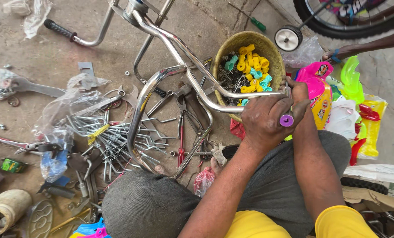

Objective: The person assembles a child's tricycle by attaching a pink wheel to the metal frame using a bolt and nut. They then attach a second pink wheel to the other side of the frame, securing it with a bolt and nut.

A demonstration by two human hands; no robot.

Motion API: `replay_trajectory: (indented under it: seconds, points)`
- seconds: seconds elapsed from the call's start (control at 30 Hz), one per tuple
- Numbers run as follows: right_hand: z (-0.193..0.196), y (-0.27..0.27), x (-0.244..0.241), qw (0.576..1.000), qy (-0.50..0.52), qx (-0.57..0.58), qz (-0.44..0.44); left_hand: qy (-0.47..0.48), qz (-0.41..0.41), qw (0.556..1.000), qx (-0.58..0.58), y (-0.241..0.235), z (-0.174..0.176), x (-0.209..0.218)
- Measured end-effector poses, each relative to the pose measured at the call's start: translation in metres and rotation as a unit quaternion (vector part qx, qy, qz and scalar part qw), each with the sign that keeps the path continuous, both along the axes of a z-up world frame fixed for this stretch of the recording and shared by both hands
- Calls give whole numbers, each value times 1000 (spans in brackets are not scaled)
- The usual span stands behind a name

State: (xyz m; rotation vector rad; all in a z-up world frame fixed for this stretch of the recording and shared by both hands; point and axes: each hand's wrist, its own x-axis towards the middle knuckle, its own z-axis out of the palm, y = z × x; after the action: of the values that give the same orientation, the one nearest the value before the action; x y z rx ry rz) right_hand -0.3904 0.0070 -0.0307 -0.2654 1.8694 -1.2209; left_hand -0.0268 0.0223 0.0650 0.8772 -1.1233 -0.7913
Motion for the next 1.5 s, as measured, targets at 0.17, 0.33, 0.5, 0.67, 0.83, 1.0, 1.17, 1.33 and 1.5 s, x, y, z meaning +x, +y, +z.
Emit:
replay_trajectory:
  seconds: [0.17,0.33,0.5,0.67,0.83,1.0,1.17,1.33,1.5]
  points:
    - [18,0,27,999,12,3,-41,-4,5,1000,5,2,2,0]
    - [5,0,15,999,15,37,-20,2,2,1000,1,-2,2,4]
    - [-19,1,-8,999,-4,1,-41,31,-20,999,-10,4,3,19]
    - [-22,10,19,989,-62,-100,-84,87,-69,994,-3,33,3,52]
    - [-3,37,61,984,-82,-151,-49,105,-66,992,4,71,-10,88]
    - [2,39,63,978,-133,-163,-2,81,-63,995,13,77,-19,93]
    - [-22,30,30,976,-143,-160,-35,63,-60,996,-4,81,-25,72]
    - [-48,23,1,976,-149,-146,-63,73,-72,995,-19,80,-30,67]
    - [-55,13,-7,982,-95,-132,-97,65,-86,994,-12,87,-31,72]
